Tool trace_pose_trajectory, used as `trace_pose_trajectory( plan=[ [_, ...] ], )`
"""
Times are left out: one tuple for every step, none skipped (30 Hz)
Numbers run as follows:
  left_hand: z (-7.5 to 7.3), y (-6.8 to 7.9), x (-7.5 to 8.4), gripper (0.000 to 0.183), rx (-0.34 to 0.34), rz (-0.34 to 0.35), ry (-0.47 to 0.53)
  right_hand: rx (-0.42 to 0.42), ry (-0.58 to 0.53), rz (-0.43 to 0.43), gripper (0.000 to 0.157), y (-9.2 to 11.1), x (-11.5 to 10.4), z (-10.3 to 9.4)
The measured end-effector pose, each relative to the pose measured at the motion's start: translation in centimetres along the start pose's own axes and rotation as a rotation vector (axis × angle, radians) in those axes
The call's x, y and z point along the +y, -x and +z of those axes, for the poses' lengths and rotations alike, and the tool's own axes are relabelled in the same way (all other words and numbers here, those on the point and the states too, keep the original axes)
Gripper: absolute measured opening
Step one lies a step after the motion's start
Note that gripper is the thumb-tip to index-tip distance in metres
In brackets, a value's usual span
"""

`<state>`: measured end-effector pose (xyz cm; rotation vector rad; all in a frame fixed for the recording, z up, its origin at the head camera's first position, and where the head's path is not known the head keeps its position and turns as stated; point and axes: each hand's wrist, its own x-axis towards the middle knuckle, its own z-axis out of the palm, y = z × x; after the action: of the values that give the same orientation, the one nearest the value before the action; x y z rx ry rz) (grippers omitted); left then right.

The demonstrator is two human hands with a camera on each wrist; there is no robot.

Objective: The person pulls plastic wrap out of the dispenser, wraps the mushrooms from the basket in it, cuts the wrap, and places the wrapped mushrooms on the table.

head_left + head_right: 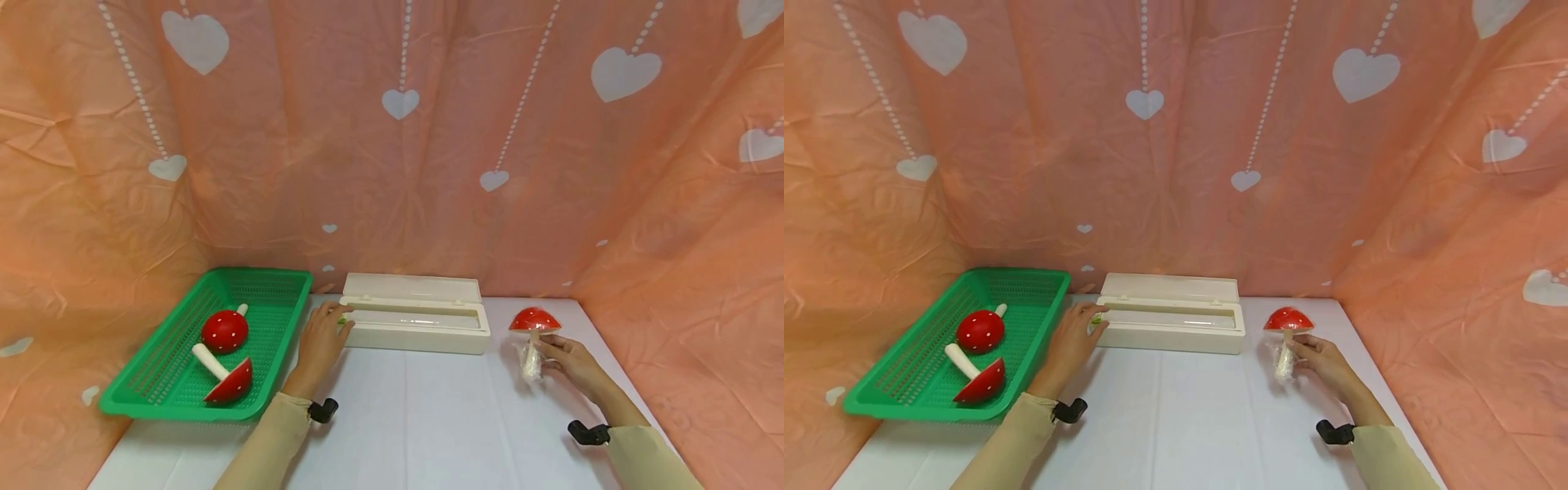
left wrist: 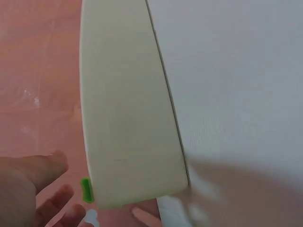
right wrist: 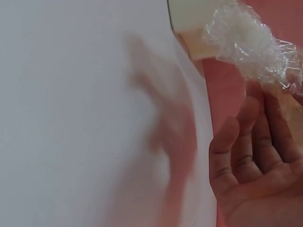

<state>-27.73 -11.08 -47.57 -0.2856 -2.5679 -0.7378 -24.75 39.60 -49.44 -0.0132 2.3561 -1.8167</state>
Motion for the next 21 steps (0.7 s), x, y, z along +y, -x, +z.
trace_pose_trajectory(
  plan=[
    [0.0, -0.1, -0.1, 0.03, -0.008, -0.001, -0.009, 0.003, 0.008, 0.013, 0.055, -0.1, 0.1, -0.2],
    [0.1, -0.3, -0.1, 0.028, -0.017, -0.002, -0.016, -0.004, 0.02, 0.017, 0.056, -0.3, 0.2, -0.5],
    [0.1, -0.4, -0.2, 0.027, -0.022, 0.004, -0.026, 0.002, 0.029, 0.029, 0.057, -0.4, 0.4, -0.7],
    [0.2, -0.5, -0.3, 0.025, -0.026, 0.007, -0.035, 0.003, 0.04, 0.037, 0.057, -0.5, 0.5, -0.9],
    [0.2, -0.6, -0.4, 0.024, -0.032, 0.009, -0.043, 0.004, 0.047, 0.043, 0.057, -0.7, 0.6, -1.2],
    [0.3, -0.6, -0.5, 0.023, -0.033, 0.014, -0.052, 0.002, 0.059, 0.049, 0.056, -0.8, 0.7, -1.4],
    [0.4, -0.7, -0.6, 0.022, -0.034, 0.017, -0.059, -0.002, 0.068, 0.05, 0.055, -0.9, 0.8, -1.6],
    [0.4, -0.8, -0.8, 0.021, -0.03, 0.022, -0.065, -0.001, 0.071, 0.053, 0.053, -1.1, 0.9, -1.8],
    [0.5, -0.8, -0.9, 0.021, -0.028, 0.025, -0.071, 0.005, 0.074, 0.06, 0.051, -1.2, 1.0, -2.0],
    [0.5, -0.9, -1.0, 0.021, -0.03, 0.023, -0.074, 0.005, 0.071, 0.062, 0.049, -1.3, 1.1, -2.2],
    [0.6, -0.9, -1.1, 0.02, -0.028, 0.025, -0.077, -0.002, 0.078, 0.061, 0.047, -1.4, 1.2, -2.4],
    [0.6, -1.0, -1.1, 0.019, -0.027, 0.026, -0.079, -0.008, 0.084, 0.06, 0.046, -1.6, 1.2, -2.5],
    [0.7, -1.0, -1.2, 0.018, -0.027, 0.025, -0.079, -0.003, 0.081, 0.066, 0.045, -1.7, 1.2, -2.6],
    [0.7, -1.1, -1.3, 0.017, -0.028, 0.024, -0.082, 0.004, 0.081, 0.07, 0.044, -1.8, 1.3, -2.7],
    [0.7, -1.1, -1.3, 0.016, -0.031, 0.02, -0.081, 0.002, 0.083, 0.07, 0.044, -1.9, 1.3, -2.8],
    [0.7, -1.1, -1.3, 0.015, -0.036, 0.015, -0.081, -0.003, 0.085, 0.07, 0.044, -1.9, 1.3, -2.9],
    [0.7, -1.2, -1.4, 0.014, -0.038, 0.01, -0.082, -0.004, 0.092, 0.075, 0.044, -2.0, 1.3, -3.0],
    [0.7, -1.2, -1.3, 0.014, -0.046, 0.002, -0.082, 0.001, 0.089, 0.084, 0.044, -2.1, 1.4, -3.1],
    [0.7, -1.3, -1.3, 0.013, -0.05, -0.002, -0.085, 0.006, 0.096, 0.095, 0.046, -2.2, 1.4, -3.2],
    [0.6, -1.3, -1.3, 0.014, -0.057, -0.009, -0.086, 0.005, 0.106, 0.101, 0.047, -2.3, 1.4, -3.3],
    [0.6, -1.3, -1.2, 0.014, -0.061, -0.013, -0.087, 0.004, 0.117, 0.11, 0.049, -2.4, 1.4, -3.4]
  ],
)
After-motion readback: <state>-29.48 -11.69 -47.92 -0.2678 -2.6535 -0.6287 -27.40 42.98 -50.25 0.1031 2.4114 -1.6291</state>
